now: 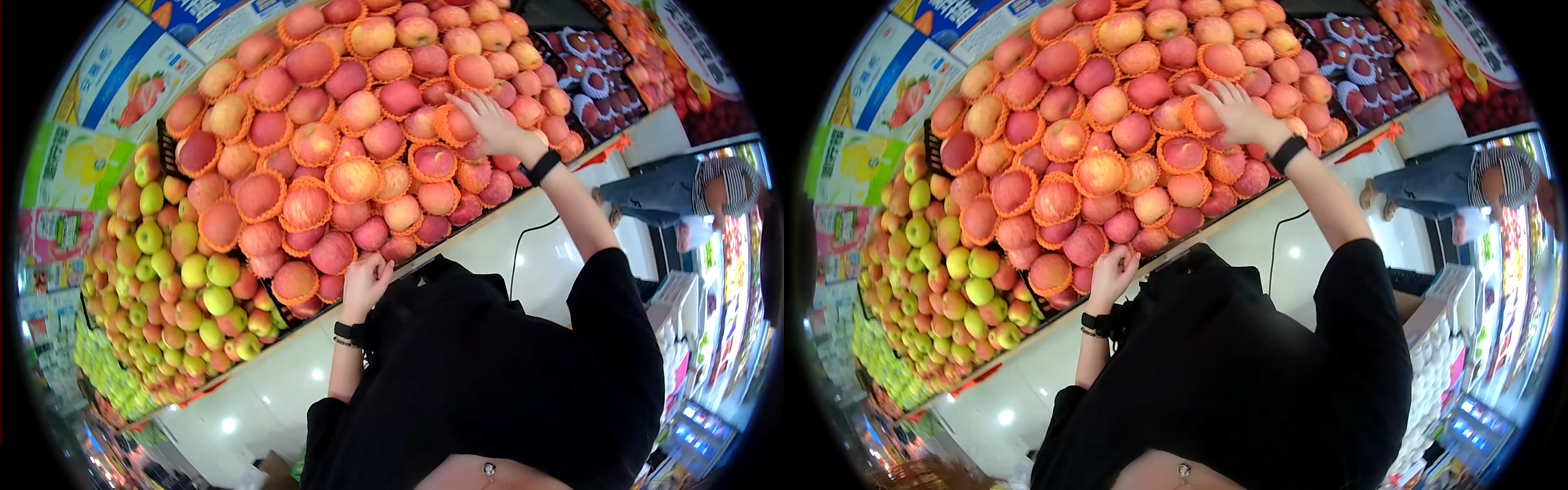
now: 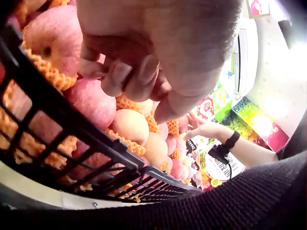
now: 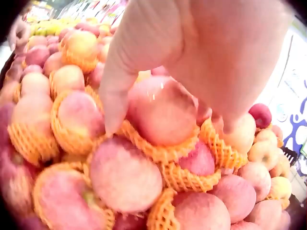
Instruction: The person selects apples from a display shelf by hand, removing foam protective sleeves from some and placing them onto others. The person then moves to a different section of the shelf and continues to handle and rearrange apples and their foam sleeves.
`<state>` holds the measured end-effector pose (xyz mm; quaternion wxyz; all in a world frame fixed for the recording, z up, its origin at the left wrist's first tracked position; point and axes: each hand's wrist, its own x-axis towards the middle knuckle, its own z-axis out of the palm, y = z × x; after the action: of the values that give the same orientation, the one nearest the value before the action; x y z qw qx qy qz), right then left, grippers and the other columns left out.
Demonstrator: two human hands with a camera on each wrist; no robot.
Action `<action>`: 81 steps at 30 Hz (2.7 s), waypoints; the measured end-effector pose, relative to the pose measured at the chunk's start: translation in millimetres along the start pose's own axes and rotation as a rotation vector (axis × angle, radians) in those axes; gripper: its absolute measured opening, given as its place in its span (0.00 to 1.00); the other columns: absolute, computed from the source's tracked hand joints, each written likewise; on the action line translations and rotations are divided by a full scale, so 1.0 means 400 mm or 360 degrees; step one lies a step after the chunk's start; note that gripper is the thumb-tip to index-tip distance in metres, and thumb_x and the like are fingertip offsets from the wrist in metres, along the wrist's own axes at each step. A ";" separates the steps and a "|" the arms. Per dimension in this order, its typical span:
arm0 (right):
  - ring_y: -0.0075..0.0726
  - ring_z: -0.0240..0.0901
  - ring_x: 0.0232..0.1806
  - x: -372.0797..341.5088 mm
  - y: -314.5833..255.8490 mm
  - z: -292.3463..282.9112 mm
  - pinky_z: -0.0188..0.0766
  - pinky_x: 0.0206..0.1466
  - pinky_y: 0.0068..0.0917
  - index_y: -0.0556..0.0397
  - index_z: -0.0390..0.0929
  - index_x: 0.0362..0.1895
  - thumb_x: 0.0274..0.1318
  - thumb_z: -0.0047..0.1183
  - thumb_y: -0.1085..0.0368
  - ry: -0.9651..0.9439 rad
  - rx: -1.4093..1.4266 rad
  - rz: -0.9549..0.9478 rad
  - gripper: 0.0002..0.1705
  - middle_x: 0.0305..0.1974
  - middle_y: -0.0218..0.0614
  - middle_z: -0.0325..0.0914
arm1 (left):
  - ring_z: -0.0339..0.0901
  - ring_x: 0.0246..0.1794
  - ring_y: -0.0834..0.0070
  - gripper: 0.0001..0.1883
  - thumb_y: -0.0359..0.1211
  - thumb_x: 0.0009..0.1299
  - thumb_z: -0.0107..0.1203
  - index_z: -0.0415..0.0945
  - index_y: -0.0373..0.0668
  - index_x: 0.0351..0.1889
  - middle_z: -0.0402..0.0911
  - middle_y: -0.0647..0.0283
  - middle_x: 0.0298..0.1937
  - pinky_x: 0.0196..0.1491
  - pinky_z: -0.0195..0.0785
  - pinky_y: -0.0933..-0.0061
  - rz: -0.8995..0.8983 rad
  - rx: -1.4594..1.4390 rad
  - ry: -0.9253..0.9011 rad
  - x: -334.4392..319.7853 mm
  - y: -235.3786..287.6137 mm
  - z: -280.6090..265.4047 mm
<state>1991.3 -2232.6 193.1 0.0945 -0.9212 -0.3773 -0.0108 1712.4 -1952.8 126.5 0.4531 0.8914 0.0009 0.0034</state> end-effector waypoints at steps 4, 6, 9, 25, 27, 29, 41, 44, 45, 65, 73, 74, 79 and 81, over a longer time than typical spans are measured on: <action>0.44 0.57 0.67 -0.149 -0.192 -0.049 0.55 0.69 0.38 0.52 0.57 0.67 0.47 0.62 0.63 0.0436 0.0981 0.0053 0.42 0.64 0.44 0.61 | 0.65 0.15 0.66 0.17 0.36 0.63 0.60 0.65 0.46 0.16 0.66 0.65 0.12 0.33 0.52 0.68 0.0055 0.0093 0.0007 0.006 -0.032 -0.066; 0.37 0.67 0.58 -0.243 -0.291 -0.009 0.63 0.63 0.34 0.56 0.65 0.61 0.56 0.54 0.66 0.0171 0.1522 0.0406 0.27 0.55 0.38 0.70 | 0.62 0.15 0.66 0.18 0.36 0.62 0.61 0.64 0.47 0.15 0.65 0.66 0.12 0.34 0.52 0.68 -0.0029 0.0004 -0.0049 0.007 -0.037 -0.089; 0.30 0.76 0.39 -0.379 -0.402 0.182 0.72 0.46 0.29 0.55 0.72 0.51 0.70 0.36 0.62 -0.0496 0.1807 0.0847 0.15 0.34 0.35 0.78 | 0.63 0.15 0.66 0.18 0.36 0.61 0.61 0.64 0.46 0.15 0.65 0.66 0.12 0.33 0.53 0.68 0.0199 0.0027 -0.0121 0.025 -0.044 -0.082; 0.54 0.75 0.37 -0.565 -0.393 0.299 0.71 0.45 0.42 0.58 0.78 0.37 0.68 0.36 0.50 -0.0288 0.1696 0.0769 0.26 0.33 0.48 0.80 | 0.67 0.15 0.57 0.18 0.37 0.62 0.59 0.65 0.43 0.14 0.66 0.59 0.12 0.25 0.55 0.61 0.0461 0.0129 -0.0500 0.158 0.173 0.176; 0.53 0.75 0.36 -0.573 -0.349 0.278 0.71 0.44 0.41 0.60 0.77 0.38 0.68 0.37 0.50 -0.0357 0.1631 0.0608 0.25 0.34 0.48 0.80 | 0.68 0.16 0.58 0.16 0.36 0.61 0.60 0.66 0.43 0.16 0.67 0.59 0.12 0.27 0.59 0.58 0.0555 0.0190 -0.0550 0.165 0.226 0.258; 0.51 0.75 0.35 -0.627 -0.269 0.239 0.70 0.43 0.40 0.61 0.77 0.39 0.67 0.38 0.50 -0.0326 0.1650 0.0540 0.25 0.34 0.49 0.80 | 0.67 0.16 0.57 0.15 0.34 0.59 0.59 0.66 0.42 0.16 0.67 0.59 0.12 0.31 0.61 0.58 0.0522 0.0044 -0.0581 0.181 0.293 0.362; 0.20 0.62 0.25 -1.211 0.216 0.062 0.63 0.29 0.24 0.54 0.75 0.34 0.63 0.53 0.54 0.0329 0.1990 0.1360 0.15 0.21 0.23 0.70 | 0.71 0.40 0.60 0.09 0.20 0.56 0.47 0.71 0.44 0.30 0.71 0.61 0.33 0.48 0.58 0.64 0.1233 0.0077 -0.1059 0.386 0.810 0.926; 0.20 0.62 0.25 -1.252 0.314 0.048 0.63 0.28 0.23 0.54 0.75 0.34 0.63 0.54 0.55 0.0363 0.2014 0.1528 0.15 0.21 0.23 0.70 | 0.73 0.41 0.62 0.10 0.20 0.56 0.47 0.73 0.46 0.31 0.74 0.63 0.33 0.54 0.57 0.61 0.1273 0.0092 -0.1025 0.455 0.848 1.028; 0.20 0.62 0.24 -1.260 0.351 0.038 0.63 0.28 0.24 0.54 0.75 0.34 0.63 0.54 0.55 0.0351 0.1998 0.1582 0.15 0.21 0.23 0.70 | 0.74 0.39 0.64 0.10 0.20 0.55 0.47 0.73 0.46 0.31 0.74 0.64 0.32 0.54 0.57 0.63 0.1263 0.0107 -0.1018 0.485 0.869 1.055; 0.19 0.64 0.15 -1.281 1.287 -0.168 0.61 0.19 0.20 0.56 0.78 0.36 0.63 0.51 0.60 0.0399 0.1781 0.1850 0.11 0.16 0.25 0.70 | 0.74 0.32 0.73 0.10 0.23 0.60 0.45 0.75 0.46 0.35 0.74 0.68 0.26 0.54 0.54 0.68 0.1159 -0.0249 -0.1082 1.072 1.292 1.638; 0.20 0.66 0.17 -1.411 1.735 -0.325 0.64 0.21 0.21 0.58 0.79 0.36 0.59 0.51 0.65 0.0273 0.1579 0.1718 0.09 0.19 0.30 0.74 | 0.78 0.25 0.62 0.06 0.26 0.61 0.51 0.76 0.40 0.35 0.80 0.55 0.33 0.30 0.69 0.66 0.0857 -0.0136 -0.0627 1.299 1.438 1.862; 0.18 0.64 0.16 -1.434 1.785 -0.346 0.61 0.21 0.20 0.57 0.79 0.36 0.59 0.50 0.66 0.0338 0.1709 0.1711 0.08 0.17 0.25 0.70 | 0.78 0.26 0.62 0.06 0.26 0.61 0.51 0.76 0.40 0.36 0.80 0.55 0.33 0.31 0.70 0.65 0.0872 -0.0120 -0.0589 1.320 1.463 1.898; 0.14 0.60 0.16 -1.522 2.002 -0.398 0.61 0.20 0.18 0.55 0.78 0.37 0.60 0.49 0.67 0.0275 0.1874 0.1704 0.07 0.17 0.19 0.66 | 0.78 0.28 0.60 0.06 0.27 0.61 0.52 0.76 0.40 0.36 0.80 0.56 0.33 0.33 0.70 0.64 0.1022 0.0063 -0.0456 1.385 1.615 2.021; 0.14 0.60 0.16 -1.536 2.084 -0.431 0.61 0.20 0.18 0.55 0.78 0.37 0.60 0.49 0.67 0.0192 0.1876 0.1628 0.07 0.18 0.20 0.67 | 0.78 0.30 0.59 0.06 0.27 0.60 0.52 0.76 0.40 0.35 0.80 0.56 0.34 0.35 0.71 0.63 0.1003 0.0074 -0.0471 1.409 1.644 2.053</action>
<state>2142.1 -3271.1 167.9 0.5816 -0.7763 0.1563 0.1863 2280.7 -3000.8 176.7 0.4045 0.8489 -0.3400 0.0140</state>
